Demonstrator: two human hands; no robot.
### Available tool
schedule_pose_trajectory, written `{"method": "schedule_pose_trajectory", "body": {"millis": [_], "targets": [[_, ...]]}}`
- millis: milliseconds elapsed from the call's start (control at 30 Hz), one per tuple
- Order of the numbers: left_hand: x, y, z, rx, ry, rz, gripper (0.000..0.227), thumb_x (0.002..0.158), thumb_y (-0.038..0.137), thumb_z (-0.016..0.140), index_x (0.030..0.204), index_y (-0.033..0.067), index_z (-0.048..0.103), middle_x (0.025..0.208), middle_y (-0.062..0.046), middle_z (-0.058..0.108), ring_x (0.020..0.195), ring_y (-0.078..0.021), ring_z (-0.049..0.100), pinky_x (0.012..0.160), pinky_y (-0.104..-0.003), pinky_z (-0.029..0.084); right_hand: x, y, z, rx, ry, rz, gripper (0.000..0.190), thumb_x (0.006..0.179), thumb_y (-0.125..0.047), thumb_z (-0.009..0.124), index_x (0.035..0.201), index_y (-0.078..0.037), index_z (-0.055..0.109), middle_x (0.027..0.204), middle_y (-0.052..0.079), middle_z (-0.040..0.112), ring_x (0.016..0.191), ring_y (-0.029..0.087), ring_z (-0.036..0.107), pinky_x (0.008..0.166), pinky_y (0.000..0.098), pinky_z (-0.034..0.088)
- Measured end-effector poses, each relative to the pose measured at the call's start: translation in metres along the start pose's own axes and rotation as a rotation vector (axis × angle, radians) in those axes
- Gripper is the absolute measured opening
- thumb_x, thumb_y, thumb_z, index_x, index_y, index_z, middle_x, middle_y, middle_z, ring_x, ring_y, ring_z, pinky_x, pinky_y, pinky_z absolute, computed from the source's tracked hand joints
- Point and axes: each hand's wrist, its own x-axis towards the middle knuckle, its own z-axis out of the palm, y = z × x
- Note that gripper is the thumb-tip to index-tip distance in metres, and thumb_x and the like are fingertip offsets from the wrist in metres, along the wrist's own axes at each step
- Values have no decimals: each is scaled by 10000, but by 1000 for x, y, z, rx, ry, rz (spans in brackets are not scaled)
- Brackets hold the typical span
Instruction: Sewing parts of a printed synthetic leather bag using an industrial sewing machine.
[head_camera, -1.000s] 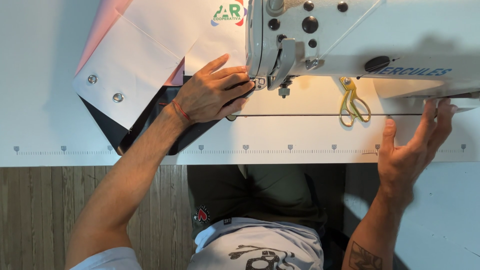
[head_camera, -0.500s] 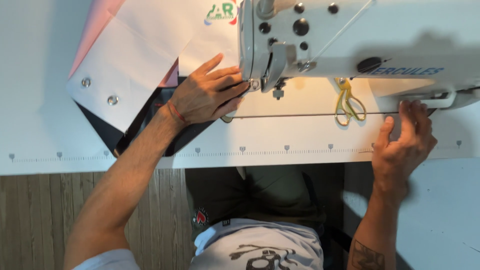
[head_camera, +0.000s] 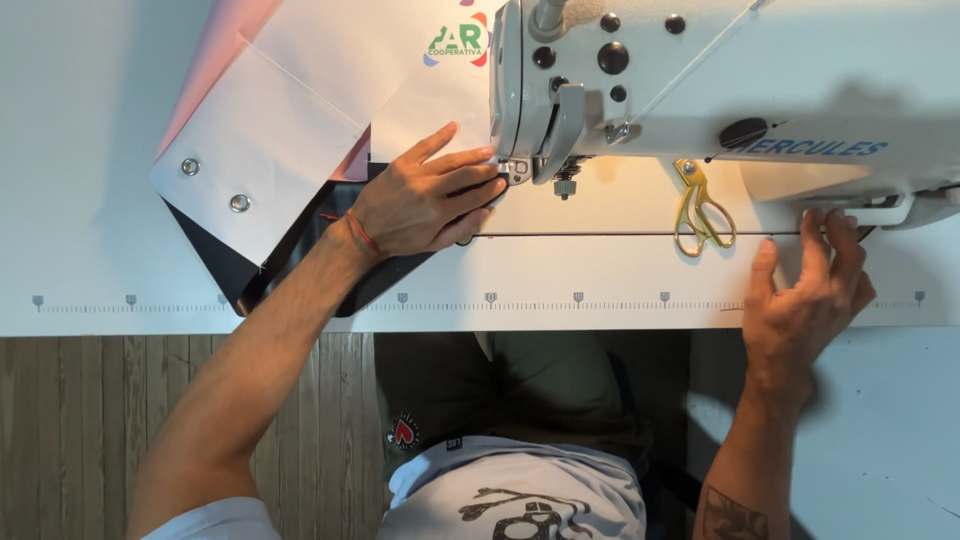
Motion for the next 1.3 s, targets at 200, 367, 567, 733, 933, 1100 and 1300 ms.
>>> {"method": "schedule_pose_trajectory", "body": {"millis": [200,367,567,733,933,1100,1300], "targets": [[2,2,-9,32,-23,20,282,1045,323,635,1188,115,761,1209,-6,717,1329,-184,599,1196,-544,441,-3,-23,-11,40,110,-89,632,1092,-159,738,1616,8,426,1685,238,321,1577,384,316,1271,489,277],[1,1,-8,-12,7,-8,256,1057,318,637,1185,126,747,1206,-9,707,1344,-195,598,1201,-543,427,-2,-53,-9,218,138,-122,447,1070,-102,718,1484,-31,564,1569,171,492,1475,342,436,1236,466,305],[-5,-2,3,73,-11,-107,424,1058,484,594,1292,136,654,1379,-71,644,1403,-244,562,1221,-689,295,-1,-76,-13,474,32,-58,203,1067,-94,740,1262,-80,687,1291,75,673,1241,241,617,1125,354,415],[-11,5,8,104,-34,-169,677,1054,612,517,1476,85,556,1564,-108,536,1471,-295,480,1162,-782,187,3,-97,-26,665,-21,-64,161,1071,-134,737,1219,-82,700,1224,62,653,1226,225,614,1120,344,453],[-4,10,-1,135,-139,-254,682,1007,612,507,1434,84,578,1534,-78,539,1453,-264,434,1168,-778,175,9,-70,-11,163,-83,-156,233,1046,-142,753,1266,-67,743,1233,96,665,1187,283,558,1070,423,403],[-5,14,-1,124,-139,-245,672,1038,618,476,1432,84,582,1544,-78,541,1472,-257,440,1186,-775,184,8,-68,-19,207,-58,-145,310,1011,-192,768,1311,-116,747,1214,46,726,1184,238,583,1040,406,397],[-9,18,-7,139,-109,-266,730,1033,630,444,1485,68,560,1557,-105,530,1477,-259,423,1174,-768,168,13,-62,-30,55,-143,-124,385,921,-216,832,1288,-119,769,1078,40,725,1101,232,584,1033,415,363]]}}
